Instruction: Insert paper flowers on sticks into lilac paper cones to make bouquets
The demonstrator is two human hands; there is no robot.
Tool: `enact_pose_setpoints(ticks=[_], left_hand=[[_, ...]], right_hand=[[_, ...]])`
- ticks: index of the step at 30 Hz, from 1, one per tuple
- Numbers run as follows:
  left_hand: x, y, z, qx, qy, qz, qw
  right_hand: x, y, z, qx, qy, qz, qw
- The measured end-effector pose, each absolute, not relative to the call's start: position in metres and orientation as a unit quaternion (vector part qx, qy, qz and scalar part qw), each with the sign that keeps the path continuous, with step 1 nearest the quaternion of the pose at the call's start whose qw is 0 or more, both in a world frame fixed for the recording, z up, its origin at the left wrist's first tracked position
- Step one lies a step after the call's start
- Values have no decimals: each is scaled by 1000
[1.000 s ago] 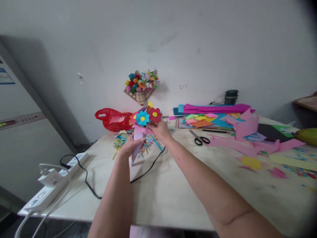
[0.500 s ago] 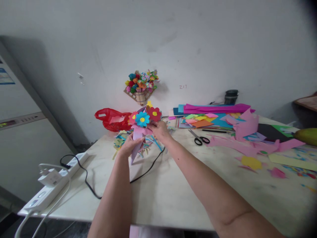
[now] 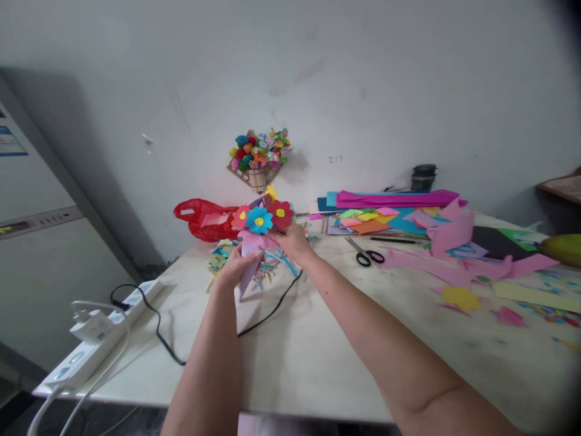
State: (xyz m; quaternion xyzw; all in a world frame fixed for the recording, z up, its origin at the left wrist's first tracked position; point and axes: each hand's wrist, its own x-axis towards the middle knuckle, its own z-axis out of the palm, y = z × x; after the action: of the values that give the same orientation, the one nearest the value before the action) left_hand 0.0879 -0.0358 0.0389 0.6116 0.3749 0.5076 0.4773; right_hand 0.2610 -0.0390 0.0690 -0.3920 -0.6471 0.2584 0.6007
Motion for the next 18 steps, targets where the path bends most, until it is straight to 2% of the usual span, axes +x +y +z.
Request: enact_pose_setpoints(ticks=[7,18], left_hand=[[83,-31,35,610,365,514,480],[84,-34,38,599,368,525,479]], right_hand=[[258,-53,76,-301,-590,381,645],[262,-64,87,-208,-535,514,637]])
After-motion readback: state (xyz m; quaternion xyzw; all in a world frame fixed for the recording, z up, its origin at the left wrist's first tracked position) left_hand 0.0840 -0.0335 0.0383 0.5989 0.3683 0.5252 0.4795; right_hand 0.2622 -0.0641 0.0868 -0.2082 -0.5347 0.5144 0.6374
